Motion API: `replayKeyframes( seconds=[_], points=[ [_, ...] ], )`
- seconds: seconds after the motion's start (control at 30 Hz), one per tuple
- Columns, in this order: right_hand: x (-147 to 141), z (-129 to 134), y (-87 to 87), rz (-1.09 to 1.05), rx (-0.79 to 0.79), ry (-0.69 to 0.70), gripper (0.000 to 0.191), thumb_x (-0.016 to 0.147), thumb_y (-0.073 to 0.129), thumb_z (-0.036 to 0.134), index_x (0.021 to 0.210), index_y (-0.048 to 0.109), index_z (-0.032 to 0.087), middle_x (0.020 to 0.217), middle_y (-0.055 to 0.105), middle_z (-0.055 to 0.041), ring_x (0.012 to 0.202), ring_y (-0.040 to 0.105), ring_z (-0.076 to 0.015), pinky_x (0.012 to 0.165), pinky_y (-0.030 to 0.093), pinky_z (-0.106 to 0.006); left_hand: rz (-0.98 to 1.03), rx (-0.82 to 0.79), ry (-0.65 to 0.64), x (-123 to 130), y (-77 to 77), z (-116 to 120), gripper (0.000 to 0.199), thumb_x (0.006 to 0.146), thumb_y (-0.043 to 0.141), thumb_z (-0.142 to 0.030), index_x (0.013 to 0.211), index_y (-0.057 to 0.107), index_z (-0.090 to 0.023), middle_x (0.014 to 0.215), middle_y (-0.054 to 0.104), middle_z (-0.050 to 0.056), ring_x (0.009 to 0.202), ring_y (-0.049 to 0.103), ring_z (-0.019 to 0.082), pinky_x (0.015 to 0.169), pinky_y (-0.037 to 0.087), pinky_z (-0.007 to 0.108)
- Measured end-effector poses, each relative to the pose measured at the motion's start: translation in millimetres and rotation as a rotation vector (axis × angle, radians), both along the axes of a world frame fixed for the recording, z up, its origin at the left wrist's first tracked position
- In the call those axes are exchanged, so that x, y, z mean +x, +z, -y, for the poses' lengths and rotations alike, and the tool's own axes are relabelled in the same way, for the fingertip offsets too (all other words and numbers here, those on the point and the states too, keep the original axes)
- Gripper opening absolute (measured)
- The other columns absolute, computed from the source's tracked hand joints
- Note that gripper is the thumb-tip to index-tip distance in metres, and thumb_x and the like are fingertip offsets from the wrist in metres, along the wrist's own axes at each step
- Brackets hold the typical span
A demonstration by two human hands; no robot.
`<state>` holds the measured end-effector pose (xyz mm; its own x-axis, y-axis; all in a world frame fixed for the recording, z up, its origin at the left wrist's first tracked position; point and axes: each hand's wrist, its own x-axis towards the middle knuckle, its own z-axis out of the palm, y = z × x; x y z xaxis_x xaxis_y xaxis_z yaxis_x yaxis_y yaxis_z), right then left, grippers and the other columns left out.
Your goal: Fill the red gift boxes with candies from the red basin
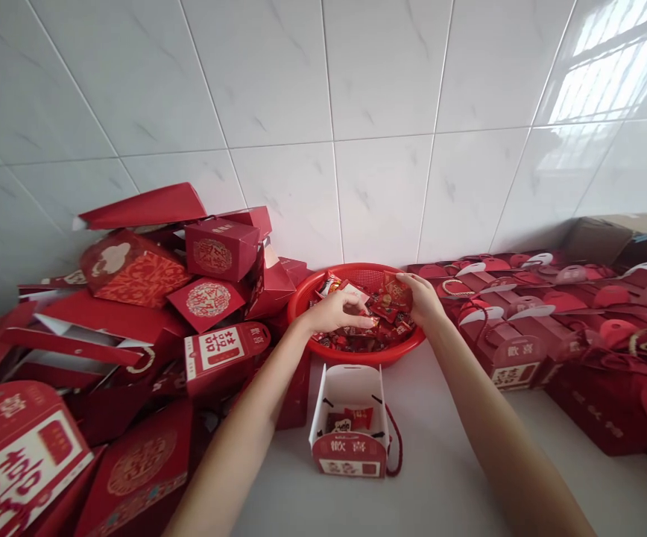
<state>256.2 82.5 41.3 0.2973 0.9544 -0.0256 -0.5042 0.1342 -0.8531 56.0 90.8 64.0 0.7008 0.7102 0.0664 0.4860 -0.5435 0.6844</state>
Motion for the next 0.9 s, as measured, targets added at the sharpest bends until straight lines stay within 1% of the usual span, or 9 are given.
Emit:
replayKeyframes(
  seconds=[0.2,0.27,0.33,0.43,0.53,0.6,0.7,0.8,0.9],
  points=[
    [-0.1,0.7,-0.8,0.024,-0.006,-0.005,0.015,0.061,0.076,0.019,0.064,0.062,0.020,0.059,0.067,0.0033,0.058,0.063,-0.0142,0.060,0.054,-0.026,0.198,-0.146,-0.011,-25.8,25.9,46.2,0.037,0.070,0.083,-0.048,0.082,0.065,-0.018,0.086,0.066,0.003,0.086,0.064,0.019,0.080,0.050,0.032],
    [-0.6,1.4,-1.3,0.038,-0.005,-0.009,0.015,0.061,0.076,0.019,0.064,0.062,0.020,0.059,0.067,0.0033,0.057,0.063,-0.0145,0.060,0.054,-0.027,0.120,-0.210,-0.106,-34.0,39.7,67.2,0.033,0.071,0.083,-0.040,0.090,0.068,-0.017,0.091,0.069,0.003,0.090,0.066,0.020,0.083,0.051,0.032],
    [-1.6,2.1,-0.9,0.051,0.001,-0.013,0.016,0.062,0.077,0.019,0.064,0.061,0.020,0.058,0.066,0.0033,0.057,0.062,-0.0148,0.059,0.053,-0.027,0.014,-0.135,-0.130,-41.7,51.4,87.3,0.036,0.072,0.084,-0.035,0.101,0.070,-0.019,0.105,0.070,0.004,0.098,0.065,0.019,0.088,0.050,0.031],
    [-4.2,4.4,4.9,0.055,0.021,-0.032,0.017,0.062,0.076,0.019,0.063,0.059,0.020,0.058,0.064,0.0043,0.056,0.060,-0.0140,0.058,0.052,-0.025,-0.181,0.017,-0.068,-51.2,59.2,110.6,0.022,0.082,0.074,-0.036,0.100,0.074,-0.024,0.115,0.066,0.003,0.101,0.063,0.019,0.091,0.046,0.030],
    [-10.0,15.6,20.5,0.038,0.061,-0.016,0.017,0.063,0.075,0.019,0.064,0.058,0.020,0.061,0.064,0.0043,0.059,0.060,-0.0126,0.058,0.051,-0.023,-0.390,0.039,0.010,-57.6,57.2,122.1,0.021,0.089,0.064,-0.039,0.098,0.078,-0.027,0.113,0.066,0.004,0.104,0.063,0.021,0.090,0.044,0.030],
    [-16.1,31.7,35.1,0.060,0.146,0.084,0.017,0.064,0.076,0.022,0.068,0.060,0.020,0.065,0.065,0.0039,0.062,0.061,-0.0121,0.060,0.052,-0.023,-0.483,0.012,0.010,-60.3,54.9,123.7,0.026,0.090,0.061,-0.041,0.104,0.078,-0.027,0.111,0.069,0.004,0.107,0.063,0.023,0.089,0.044,0.029],
    [-27.3,66.1,57.2,0.250,0.302,0.364,0.020,0.069,0.078,0.030,0.079,0.065,0.020,0.069,0.066,0.0032,0.060,0.061,-0.0125,0.060,0.052,-0.024,-0.512,-0.031,0.015,-63.5,53.9,119.6,0.039,0.084,0.067,-0.040,0.119,0.073,-0.025,0.119,0.070,0.005,0.110,0.063,0.025,0.087,0.046,0.028],
    [-38.5,99.7,71.6,0.589,0.394,0.642,0.017,0.076,0.075,0.030,0.087,0.069,0.019,0.078,0.070,-0.0002,0.066,0.063,-0.0146,0.061,0.051,-0.026,-0.463,-0.092,-0.025,-68.3,52.2,110.5,0.049,0.075,0.073,-0.030,0.123,0.070,-0.023,0.121,0.071,0.004,0.107,0.065,0.024,0.086,0.048,0.027],
    [-48.0,120.5,75.1,1.021,0.462,0.701,0.008,0.079,0.068,0.019,0.087,0.068,0.019,0.081,0.070,-0.0006,0.070,0.061,-0.0142,0.062,0.047,-0.025,-0.319,-0.217,-0.104,-74.5,46.7,100.4,0.051,0.069,0.074,-0.024,0.120,0.069,-0.022,0.118,0.073,0.003,0.105,0.066,0.023,0.087,0.049,0.027]
  ],
)
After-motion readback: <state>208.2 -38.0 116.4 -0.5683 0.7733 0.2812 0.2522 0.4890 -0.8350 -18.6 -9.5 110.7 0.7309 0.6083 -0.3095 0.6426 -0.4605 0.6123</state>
